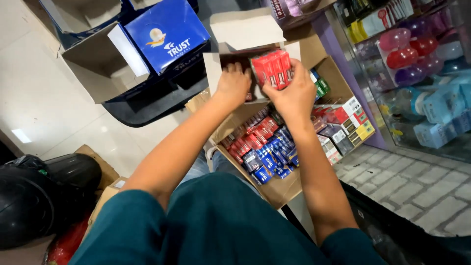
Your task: Stocking and organizing retail product boxes on a store shelf.
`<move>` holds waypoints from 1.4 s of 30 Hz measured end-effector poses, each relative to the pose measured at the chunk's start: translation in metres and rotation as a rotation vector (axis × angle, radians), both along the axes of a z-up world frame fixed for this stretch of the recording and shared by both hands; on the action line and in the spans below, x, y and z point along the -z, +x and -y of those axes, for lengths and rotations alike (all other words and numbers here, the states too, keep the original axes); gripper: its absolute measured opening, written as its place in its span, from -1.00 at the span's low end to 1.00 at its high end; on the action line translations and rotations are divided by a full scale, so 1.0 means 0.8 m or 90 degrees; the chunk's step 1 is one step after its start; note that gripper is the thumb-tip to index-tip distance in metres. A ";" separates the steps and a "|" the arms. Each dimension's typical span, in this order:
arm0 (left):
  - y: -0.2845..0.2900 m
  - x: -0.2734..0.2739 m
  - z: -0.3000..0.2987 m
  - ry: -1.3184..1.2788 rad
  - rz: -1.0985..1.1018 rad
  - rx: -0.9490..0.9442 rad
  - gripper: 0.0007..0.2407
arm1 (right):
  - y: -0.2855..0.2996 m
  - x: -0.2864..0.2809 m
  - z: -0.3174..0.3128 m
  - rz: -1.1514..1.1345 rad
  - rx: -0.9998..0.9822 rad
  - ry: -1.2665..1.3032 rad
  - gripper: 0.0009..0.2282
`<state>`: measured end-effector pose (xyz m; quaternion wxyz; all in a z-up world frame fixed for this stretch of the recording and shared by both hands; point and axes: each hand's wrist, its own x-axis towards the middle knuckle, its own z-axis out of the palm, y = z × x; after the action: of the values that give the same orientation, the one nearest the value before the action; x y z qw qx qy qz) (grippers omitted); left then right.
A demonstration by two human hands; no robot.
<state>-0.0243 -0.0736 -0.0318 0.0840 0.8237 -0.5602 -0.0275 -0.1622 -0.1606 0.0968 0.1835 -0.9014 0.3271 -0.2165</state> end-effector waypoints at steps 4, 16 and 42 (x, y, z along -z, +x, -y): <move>0.001 0.012 0.022 0.170 -0.089 -0.021 -0.66 | -0.001 0.003 0.006 -0.015 0.024 0.021 -0.47; -0.004 -0.026 -0.001 0.255 -0.157 0.050 -0.67 | 0.017 0.007 -0.004 -0.135 -0.131 -0.077 -0.40; 0.000 -0.046 -0.067 0.160 0.070 0.296 -0.70 | 0.103 0.059 0.018 -0.199 -0.439 -0.121 -0.61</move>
<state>-0.0246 -0.0199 0.0051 -0.0583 0.6773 -0.7300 -0.0707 -0.0797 -0.1752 0.0493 0.1094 -0.9935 0.0072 -0.0314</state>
